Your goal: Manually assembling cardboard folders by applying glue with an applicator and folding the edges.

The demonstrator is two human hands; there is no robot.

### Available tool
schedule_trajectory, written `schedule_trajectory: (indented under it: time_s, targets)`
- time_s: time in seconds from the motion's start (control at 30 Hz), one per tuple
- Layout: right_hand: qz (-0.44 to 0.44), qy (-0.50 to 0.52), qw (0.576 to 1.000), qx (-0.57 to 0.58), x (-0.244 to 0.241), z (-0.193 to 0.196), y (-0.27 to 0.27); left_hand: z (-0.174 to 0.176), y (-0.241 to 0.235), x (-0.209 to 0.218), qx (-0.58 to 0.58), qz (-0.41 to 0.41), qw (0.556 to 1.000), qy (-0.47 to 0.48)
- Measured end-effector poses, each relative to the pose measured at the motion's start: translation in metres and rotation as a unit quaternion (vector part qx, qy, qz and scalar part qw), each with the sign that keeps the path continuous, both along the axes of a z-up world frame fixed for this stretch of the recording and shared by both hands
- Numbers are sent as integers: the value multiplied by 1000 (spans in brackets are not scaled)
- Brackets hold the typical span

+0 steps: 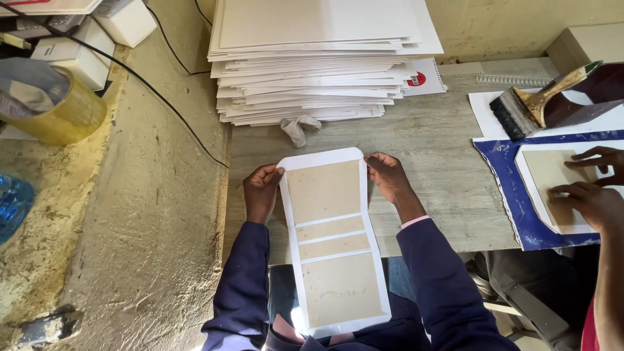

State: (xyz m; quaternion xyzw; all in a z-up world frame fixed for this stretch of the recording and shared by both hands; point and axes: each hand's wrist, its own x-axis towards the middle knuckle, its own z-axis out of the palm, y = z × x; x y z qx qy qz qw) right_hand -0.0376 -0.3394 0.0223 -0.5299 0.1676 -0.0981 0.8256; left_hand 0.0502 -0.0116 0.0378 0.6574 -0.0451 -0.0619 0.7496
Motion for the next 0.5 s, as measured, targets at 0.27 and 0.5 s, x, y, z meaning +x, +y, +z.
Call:
schedule_trajectory:
  time_s: [0.27, 0.5]
  targets:
    - [-21, -17, 998, -50, -2, 9, 9, -2, -6, -21, 29, 54, 998, 6]
    - [-23, -25, 999, -3, 1, -15, -8, 18, 0, -22, -48, -8, 998, 50]
